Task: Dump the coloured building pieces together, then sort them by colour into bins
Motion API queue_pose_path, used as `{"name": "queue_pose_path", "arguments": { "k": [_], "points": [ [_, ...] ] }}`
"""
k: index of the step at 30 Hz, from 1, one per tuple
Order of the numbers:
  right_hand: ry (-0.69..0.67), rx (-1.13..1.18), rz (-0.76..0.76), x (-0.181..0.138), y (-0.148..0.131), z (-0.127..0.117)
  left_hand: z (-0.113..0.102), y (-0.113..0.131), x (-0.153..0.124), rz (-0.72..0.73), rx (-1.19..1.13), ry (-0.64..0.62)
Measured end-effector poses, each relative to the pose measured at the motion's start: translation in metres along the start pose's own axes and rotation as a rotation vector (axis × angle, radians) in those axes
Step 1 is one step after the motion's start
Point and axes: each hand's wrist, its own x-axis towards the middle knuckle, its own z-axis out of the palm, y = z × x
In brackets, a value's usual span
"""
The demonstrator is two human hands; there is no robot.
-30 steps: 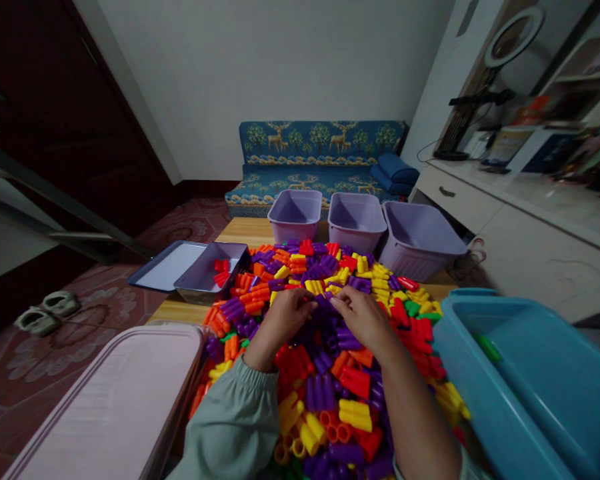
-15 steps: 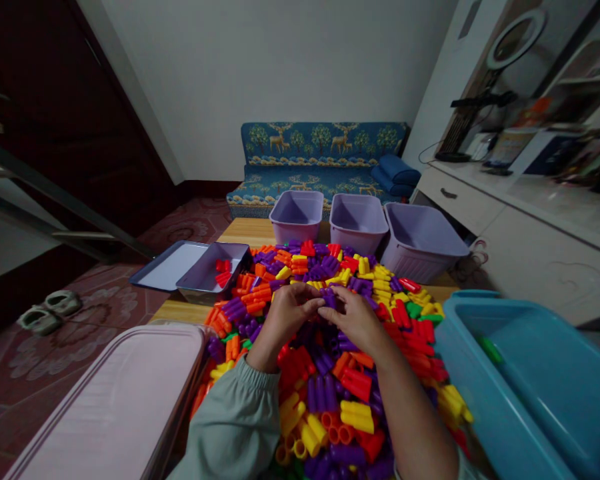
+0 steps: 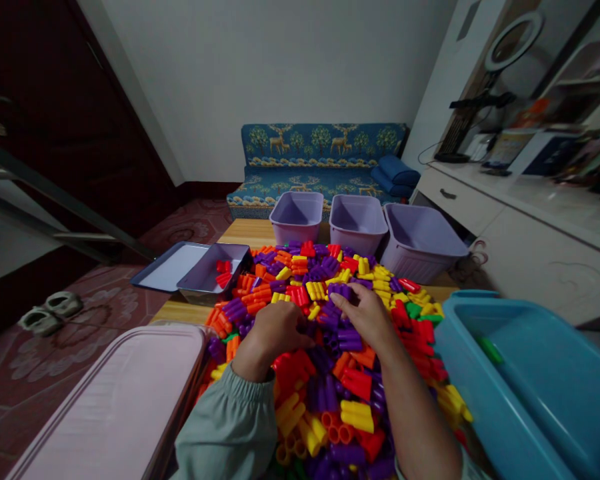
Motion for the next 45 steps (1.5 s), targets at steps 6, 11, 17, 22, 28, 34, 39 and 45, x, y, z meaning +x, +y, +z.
{"name": "queue_pose_path", "arguments": {
  "k": [6, 11, 17, 22, 28, 34, 39, 45],
  "points": [
    [-0.008, -0.013, -0.017, 0.002, 0.005, 0.003, 0.003, 0.006, 0.000, -0.001, -0.006, 0.029],
    [-0.027, -0.011, 0.007, 0.004, 0.007, 0.004, 0.006, -0.005, 0.010, -0.067, -0.174, 0.134],
    [-0.026, 0.209, 0.044, 0.000, 0.000, 0.006, 0.018, -0.017, 0.034, -0.182, -1.060, 0.250],
    [-0.122, 0.491, 0.113, -0.002, -0.003, 0.006, 0.020, -0.013, 0.037, -0.174, -1.443, 0.273],
    [-0.169, 0.542, 0.039, -0.003, -0.007, 0.005, 0.021, -0.009, 0.034, -0.091, -1.477, 0.231],
    [-0.195, 0.470, 0.001, 0.001, -0.033, -0.007, 0.001, -0.003, 0.046, -0.044, -1.436, 0.145],
    [-0.098, 0.435, -0.056, 0.039, -0.059, -0.019, -0.032, 0.009, 0.090, -0.010, -1.521, 0.131],
    [0.024, 0.498, 0.021, 0.087, -0.045, -0.014, -0.033, 0.018, 0.146, -0.179, -1.645, 0.181]
  ]
}}
